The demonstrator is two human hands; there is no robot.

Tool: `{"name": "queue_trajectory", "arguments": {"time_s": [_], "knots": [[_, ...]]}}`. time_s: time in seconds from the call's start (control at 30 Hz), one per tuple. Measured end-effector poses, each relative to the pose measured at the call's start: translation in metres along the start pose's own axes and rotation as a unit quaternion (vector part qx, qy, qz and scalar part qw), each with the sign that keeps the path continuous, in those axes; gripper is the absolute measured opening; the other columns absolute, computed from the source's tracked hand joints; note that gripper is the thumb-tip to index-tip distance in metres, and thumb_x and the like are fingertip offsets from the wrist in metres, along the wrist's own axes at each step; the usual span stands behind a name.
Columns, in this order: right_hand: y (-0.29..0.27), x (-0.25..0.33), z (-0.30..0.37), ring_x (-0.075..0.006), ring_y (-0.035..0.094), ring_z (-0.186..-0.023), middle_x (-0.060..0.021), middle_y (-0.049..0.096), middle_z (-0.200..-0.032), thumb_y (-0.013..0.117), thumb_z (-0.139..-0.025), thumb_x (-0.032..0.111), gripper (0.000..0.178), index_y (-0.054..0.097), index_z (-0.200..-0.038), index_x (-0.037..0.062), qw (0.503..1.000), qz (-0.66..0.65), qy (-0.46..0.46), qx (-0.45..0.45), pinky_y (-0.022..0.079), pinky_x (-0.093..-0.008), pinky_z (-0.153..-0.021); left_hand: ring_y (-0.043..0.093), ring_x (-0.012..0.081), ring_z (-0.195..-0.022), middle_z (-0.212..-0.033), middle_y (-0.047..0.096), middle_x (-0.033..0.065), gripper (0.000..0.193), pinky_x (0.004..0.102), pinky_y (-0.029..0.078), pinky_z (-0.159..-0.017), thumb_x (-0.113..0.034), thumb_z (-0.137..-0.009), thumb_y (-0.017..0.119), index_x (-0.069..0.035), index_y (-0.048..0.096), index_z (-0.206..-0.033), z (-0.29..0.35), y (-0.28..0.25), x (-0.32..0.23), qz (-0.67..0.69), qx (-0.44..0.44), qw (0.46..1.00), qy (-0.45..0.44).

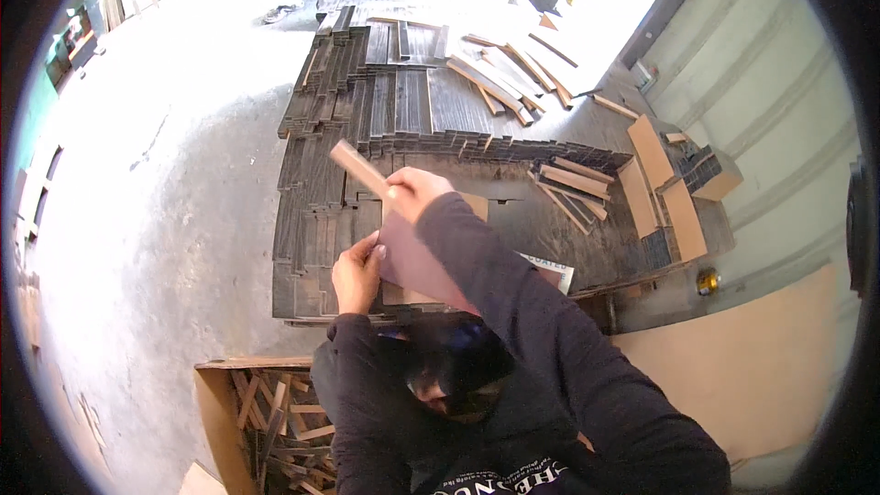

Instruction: The person sands small pieces of wood by rubbing them against a sheet of sandpaper placed on a table and then places them into a cardboard box.

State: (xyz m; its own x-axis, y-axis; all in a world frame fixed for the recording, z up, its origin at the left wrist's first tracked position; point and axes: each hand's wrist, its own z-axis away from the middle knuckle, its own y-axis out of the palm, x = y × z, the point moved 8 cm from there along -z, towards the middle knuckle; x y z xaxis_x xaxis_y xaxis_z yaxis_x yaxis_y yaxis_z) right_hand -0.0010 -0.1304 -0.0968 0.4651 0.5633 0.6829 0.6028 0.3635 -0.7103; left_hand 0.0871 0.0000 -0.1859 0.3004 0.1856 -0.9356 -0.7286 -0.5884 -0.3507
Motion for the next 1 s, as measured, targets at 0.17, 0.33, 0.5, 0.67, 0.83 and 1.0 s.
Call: {"name": "queue_trajectory", "arguments": {"time_s": [0.17, 0.33, 0.5, 0.67, 0.83, 1.0], "knots": [[-0.023, -0.047, 0.071, -0.0109, 0.055, -0.058, -0.0036, 0.056, -0.075, 0.042, -0.091, 0.024, 0.033, 0.05, -0.115, 0.003, 0.854, -0.465, 0.212, 0.092, 0.044, -0.0227, -0.047, 0.063, 0.0269, -0.081, -0.089, 0.064, 0.0145, 0.029, 0.0328, 0.047, -0.073, -0.021, -0.077, 0.059, -0.01, 0.063, -0.104, 0.001, -0.005, -0.01, -0.027, 0.001, 1.0, 0.005], [-0.035, -0.09, 0.133, -0.0122, 0.053, -0.056, -0.0035, 0.054, -0.065, 0.043, -0.091, 0.029, 0.038, 0.049, -0.119, 0.004, 0.896, -0.313, 0.293, 0.115, 0.044, -0.0246, -0.049, 0.063, 0.0262, -0.083, -0.09, 0.064, 0.014, 0.031, 0.0324, 0.047, -0.074, -0.022, -0.077, 0.059, -0.01, 0.062, -0.105, 0.001, 0.002, -0.008, -0.004, 0.009, 1.0, 0.006], [-0.076, -0.046, 0.135, -0.0271, 0.053, -0.06, -0.0082, 0.052, -0.065, 0.055, -0.081, 0.02, 0.029, 0.058, -0.107, 0.0059, 0.991, 0.104, -0.016, -0.08, 0.046, -0.0355, -0.064, 0.062, 0.0263, -0.084, -0.092, 0.064, 0.0141, 0.031, 0.0324, 0.046, -0.075, -0.022, -0.077, 0.058, -0.009, 0.062, -0.105, -0.001, -0.001, -0.008, -0.017, -0.001, 1.0, 0.018], [-0.078, -0.036, 0.141, -0.0267, 0.055, -0.074, -0.0072, 0.055, -0.079, 0.063, -0.072, 0.012, 0.021, 0.066, -0.094, 0.0102, 0.979, 0.189, -0.041, -0.064, 0.045, -0.036, -0.067, 0.063, 0.0253, -0.083, -0.091, 0.064, 0.0133, 0.03, 0.0319, 0.047, -0.074, -0.022, -0.077, 0.059, -0.01, 0.062, -0.105, -0.001, -0.002, -0.005, -0.012, 0.003, 1.0, 0.003], [-0.072, -0.036, 0.155, -0.0264, 0.056, -0.07, -0.0076, 0.055, -0.074, 0.064, -0.071, 0.012, 0.021, 0.066, -0.092, 0.0108, 0.976, 0.196, -0.083, -0.054, 0.046, -0.0355, -0.063, 0.062, 0.0126, -0.083, -0.093, 0.066, 0.0106, 0.03, 0.0243, 0.045, -0.075, -0.012, -0.078, 0.06, -0.005, 0.061, -0.107, 0.003, -0.001, -0.011, -0.007, 0.023, 1.0, -0.02], [-0.02, -0.012, 0.095, -0.0289, 0.057, -0.074, -0.0107, 0.06, -0.079, 0.061, -0.072, 0.013, 0.018, 0.065, -0.089, 0.0097, 0.975, 0.17, -0.121, -0.08, 0.047, -0.0366, -0.065, 0.06, 0.0085, -0.082, -0.093, 0.067, 0.0088, 0.03, 0.0235, 0.045, -0.074, -0.009, -0.079, 0.058, -0.004, 0.06, -0.108, 0.0, -0.006, 0.002, -0.007, 0.021, 1.0, -0.008]]}}
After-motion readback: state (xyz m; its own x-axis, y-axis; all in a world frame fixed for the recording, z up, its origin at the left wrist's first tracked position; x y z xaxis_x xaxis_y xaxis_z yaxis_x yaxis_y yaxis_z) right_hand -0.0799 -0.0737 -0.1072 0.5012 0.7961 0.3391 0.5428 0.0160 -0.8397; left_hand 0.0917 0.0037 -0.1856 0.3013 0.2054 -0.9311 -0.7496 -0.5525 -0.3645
